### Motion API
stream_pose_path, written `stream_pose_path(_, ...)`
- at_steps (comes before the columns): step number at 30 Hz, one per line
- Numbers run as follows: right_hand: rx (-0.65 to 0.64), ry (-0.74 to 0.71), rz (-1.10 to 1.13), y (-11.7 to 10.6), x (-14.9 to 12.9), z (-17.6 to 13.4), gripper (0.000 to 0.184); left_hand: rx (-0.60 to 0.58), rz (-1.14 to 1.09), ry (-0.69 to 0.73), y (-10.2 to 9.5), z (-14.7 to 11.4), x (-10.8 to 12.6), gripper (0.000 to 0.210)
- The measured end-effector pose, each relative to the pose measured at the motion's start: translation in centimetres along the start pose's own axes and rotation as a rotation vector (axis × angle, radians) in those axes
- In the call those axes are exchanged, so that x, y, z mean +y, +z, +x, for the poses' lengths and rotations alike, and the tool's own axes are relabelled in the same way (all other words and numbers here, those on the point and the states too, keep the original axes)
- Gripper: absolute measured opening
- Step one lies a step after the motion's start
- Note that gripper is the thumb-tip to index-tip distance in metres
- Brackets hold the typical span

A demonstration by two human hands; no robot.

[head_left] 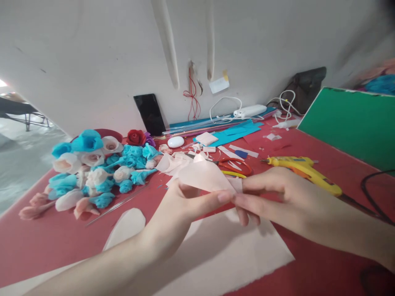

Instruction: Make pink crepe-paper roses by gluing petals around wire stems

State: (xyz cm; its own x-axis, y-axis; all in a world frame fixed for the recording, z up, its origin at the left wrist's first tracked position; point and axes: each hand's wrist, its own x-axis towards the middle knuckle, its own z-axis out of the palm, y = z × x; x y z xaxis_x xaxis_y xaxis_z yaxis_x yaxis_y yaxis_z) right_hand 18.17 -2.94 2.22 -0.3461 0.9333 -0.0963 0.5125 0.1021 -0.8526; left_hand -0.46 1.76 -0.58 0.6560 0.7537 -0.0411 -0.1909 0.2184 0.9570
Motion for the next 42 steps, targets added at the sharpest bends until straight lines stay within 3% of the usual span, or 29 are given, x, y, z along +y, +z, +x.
stream_pose_path(3,-0.071,0.03,-0.025,-0.7,0.1,-0.1,0.031,-0.056,-0.021,0.003,0.1,-0.1,0.2,0.013)
stream_pose_path(6,-0.092,0.044,-0.019,-1.1,0.2,-0.1,0.024,-0.036,-0.034,-0.015,0.4,-0.1,0.4,0.01)
stream_pose_path(13,0.055,-0.002,-0.02,-0.1,-0.3,0.1,0.024,-0.146,-0.08,-0.011,1.0,0.2,0.5,0.02)
stream_pose_path(19,0.067,0.042,-0.132,0.2,-0.9,-0.2,0.028,-0.152,-0.072,-0.005,1.4,0.4,1.3,0.021)
stream_pose_path(29,0.072,-0.005,-0.274,-0.5,0.0,-0.1,0.029,-0.102,0.036,0.006,0.8,0.5,-0.3,0.008)
stream_pose_path(30,0.063,-0.006,-0.281,-0.7,0.0,-0.2,0.029,-0.096,0.044,-0.005,0.7,0.6,-0.2,0.005)
stream_pose_path(35,-0.059,-0.053,-0.237,-2.0,-0.1,-0.5,0.029,-0.114,-0.105,-0.113,-0.3,0.8,-0.1,0.031)
stream_pose_path(42,-0.271,0.016,-0.239,-2.3,0.0,-0.9,0.027,-0.212,-0.056,-0.265,-0.7,1.4,0.3,0.025)
